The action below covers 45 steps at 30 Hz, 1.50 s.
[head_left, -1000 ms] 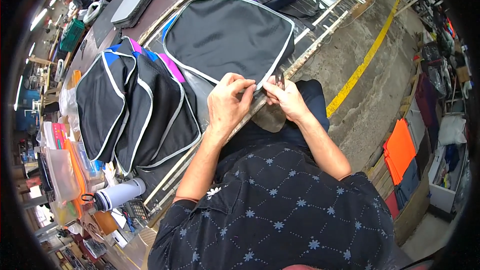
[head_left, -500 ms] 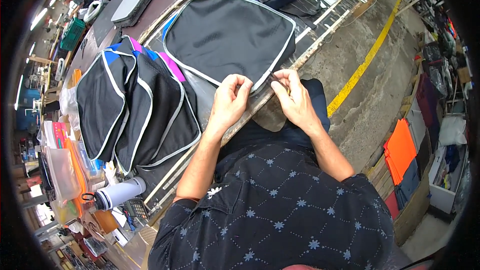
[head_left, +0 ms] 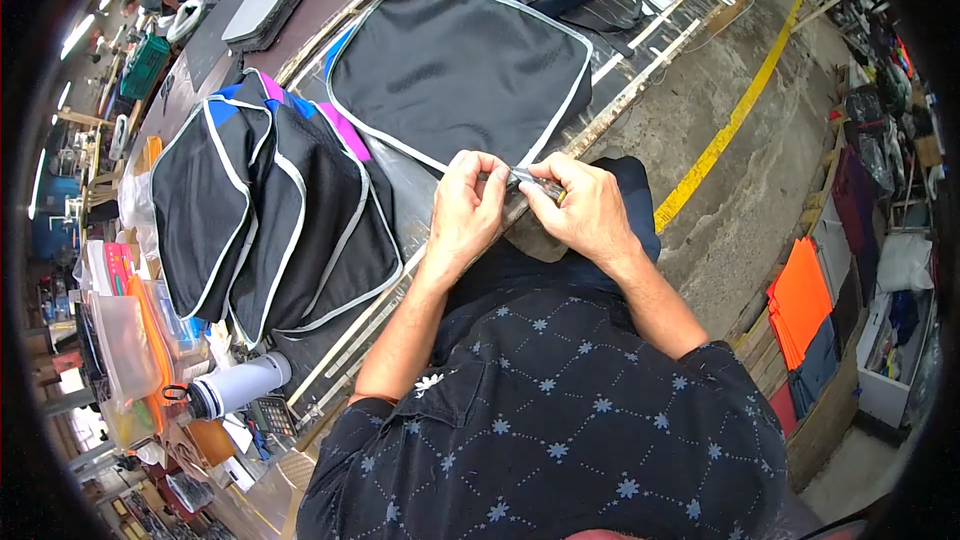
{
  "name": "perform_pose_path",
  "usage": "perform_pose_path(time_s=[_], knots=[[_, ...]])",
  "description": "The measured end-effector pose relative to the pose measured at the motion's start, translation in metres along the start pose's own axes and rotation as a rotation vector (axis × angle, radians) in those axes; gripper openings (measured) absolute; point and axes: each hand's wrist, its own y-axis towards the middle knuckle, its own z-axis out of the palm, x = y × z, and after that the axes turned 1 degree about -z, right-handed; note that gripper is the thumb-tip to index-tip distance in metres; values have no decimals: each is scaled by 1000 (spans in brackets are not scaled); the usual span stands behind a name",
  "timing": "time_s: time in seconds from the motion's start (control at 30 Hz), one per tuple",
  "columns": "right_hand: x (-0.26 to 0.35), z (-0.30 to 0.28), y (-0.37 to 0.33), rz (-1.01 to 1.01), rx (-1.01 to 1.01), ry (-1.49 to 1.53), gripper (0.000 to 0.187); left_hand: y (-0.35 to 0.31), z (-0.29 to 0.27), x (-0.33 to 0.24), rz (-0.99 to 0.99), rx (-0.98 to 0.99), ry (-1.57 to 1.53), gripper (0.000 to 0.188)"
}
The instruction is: Inspecting and assembling components of a backpack, specifically checking zipper alignment and trimming excess threads.
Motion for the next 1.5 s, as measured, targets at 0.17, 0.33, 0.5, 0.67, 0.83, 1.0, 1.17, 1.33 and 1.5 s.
perform_pose_path(time_s=[0.17,0.33,0.5,0.67,0.83,1.0,1.17,1.33,1.5], knots=[[5,1,-3,-34,-14,-75,18,-2,1,0,33,-8,30,12],[1,3,-6,-93,-18,-110,18,-3,2,0,45,0,42,13],[1,2,-7,-72,-55,-48,18,-4,2,13,-28,-14,-59,13],[2,-1,-9,-7,-2,-18,20,-4,3,13,-23,-21,-46,14],[5,2,-6,-31,2,-69,20,-5,4,13,27,-28,-37,14],[4,5,-6,-58,-3,-69,19,-6,4,11,29,-33,-23,13],[4,5,-6,-44,-1,-54,19,-6,3,18,0,-31,-66,14],[4,5,-5,-23,-8,-36,19,-7,-1,28,-65,-51,-230,17],[7,2,-4,2,22,-37,21,-10,-2,28,-133,-7,-355,17]])
